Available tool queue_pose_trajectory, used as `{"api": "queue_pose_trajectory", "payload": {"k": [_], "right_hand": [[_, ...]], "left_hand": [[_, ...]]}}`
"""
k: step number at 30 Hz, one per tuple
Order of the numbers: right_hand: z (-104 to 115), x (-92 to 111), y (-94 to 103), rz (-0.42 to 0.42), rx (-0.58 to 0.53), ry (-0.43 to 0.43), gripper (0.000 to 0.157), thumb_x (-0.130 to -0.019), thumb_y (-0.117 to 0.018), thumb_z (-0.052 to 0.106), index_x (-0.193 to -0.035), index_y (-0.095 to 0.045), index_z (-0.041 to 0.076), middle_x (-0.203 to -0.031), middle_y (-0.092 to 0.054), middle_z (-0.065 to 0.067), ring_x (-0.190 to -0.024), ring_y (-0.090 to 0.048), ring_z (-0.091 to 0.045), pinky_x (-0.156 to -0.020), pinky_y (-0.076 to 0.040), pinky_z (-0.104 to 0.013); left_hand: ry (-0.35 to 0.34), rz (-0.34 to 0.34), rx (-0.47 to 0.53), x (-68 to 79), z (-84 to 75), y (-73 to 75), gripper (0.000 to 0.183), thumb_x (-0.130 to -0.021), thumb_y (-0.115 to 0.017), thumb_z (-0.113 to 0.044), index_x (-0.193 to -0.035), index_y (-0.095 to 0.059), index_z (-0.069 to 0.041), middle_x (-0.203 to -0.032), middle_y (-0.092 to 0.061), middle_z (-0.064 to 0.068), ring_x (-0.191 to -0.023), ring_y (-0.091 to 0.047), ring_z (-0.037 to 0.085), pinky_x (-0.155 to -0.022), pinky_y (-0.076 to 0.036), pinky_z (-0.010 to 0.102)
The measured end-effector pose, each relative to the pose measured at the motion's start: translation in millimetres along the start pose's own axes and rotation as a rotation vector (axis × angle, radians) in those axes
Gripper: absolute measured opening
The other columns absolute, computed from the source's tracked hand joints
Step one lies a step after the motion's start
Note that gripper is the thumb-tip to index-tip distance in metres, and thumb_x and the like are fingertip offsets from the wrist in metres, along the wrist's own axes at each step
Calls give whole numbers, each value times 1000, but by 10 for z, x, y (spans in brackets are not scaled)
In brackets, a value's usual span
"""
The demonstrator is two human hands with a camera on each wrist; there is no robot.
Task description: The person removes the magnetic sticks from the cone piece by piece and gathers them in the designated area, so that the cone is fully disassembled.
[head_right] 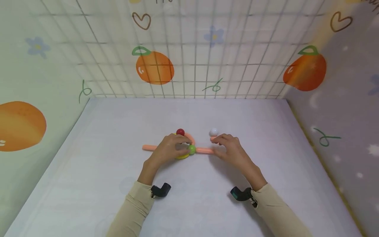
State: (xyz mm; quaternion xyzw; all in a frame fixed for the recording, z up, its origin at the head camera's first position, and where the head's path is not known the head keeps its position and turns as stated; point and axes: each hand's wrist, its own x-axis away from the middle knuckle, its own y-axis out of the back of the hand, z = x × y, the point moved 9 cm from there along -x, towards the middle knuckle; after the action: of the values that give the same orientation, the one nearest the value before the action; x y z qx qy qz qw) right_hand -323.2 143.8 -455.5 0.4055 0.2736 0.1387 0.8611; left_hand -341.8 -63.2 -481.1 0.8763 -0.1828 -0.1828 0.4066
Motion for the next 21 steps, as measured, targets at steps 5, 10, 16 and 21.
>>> {"api": "queue_pose_trajectory", "payload": {"k": [5, 10, 16, 21], "right_hand": [[16, 4, -118, -4, 46, 45, 29, -80, -83, 4, -107, -74, 3, -115, -68, -9, -97, -61, -26, -80, -35, -42], [-24, 28, -198, 5, 57, 63, 22, -79, -83, 4, -100, -75, 6, -123, -67, -12, -109, -60, -29, -77, -33, -41], [-52, 48, -254, 32, 96, 60, 21, -80, -83, 6, -98, -74, 10, -128, -65, -10, -113, -58, -27, -77, -30, -40], [-22, 52, -226, 15, 129, 82, 21, -78, -85, 5, -96, -74, 9, -125, -67, -11, -110, -60, -28, -78, -31, -42]], "left_hand": [[-17, 26, -3, 2, 8, -55, 31, -87, -80, -31, -116, -75, -23, -117, -68, -11, -105, -57, 15, -95, -42, 39], [-38, 33, -19, -3, -10, -83, 31, -86, -81, -32, -115, -76, -23, -116, -69, -10, -105, -58, 14, -97, -42, 39], [-40, 32, -12, -16, -5, -80, 30, -86, -81, -32, -114, -76, -24, -115, -70, -10, -105, -59, 13, -96, -43, 37], [-61, 2, -10, -42, -15, -62, 30, -85, -82, -31, -112, -77, -23, -112, -71, -10, -103, -61, 12, -93, -45, 35]]}}
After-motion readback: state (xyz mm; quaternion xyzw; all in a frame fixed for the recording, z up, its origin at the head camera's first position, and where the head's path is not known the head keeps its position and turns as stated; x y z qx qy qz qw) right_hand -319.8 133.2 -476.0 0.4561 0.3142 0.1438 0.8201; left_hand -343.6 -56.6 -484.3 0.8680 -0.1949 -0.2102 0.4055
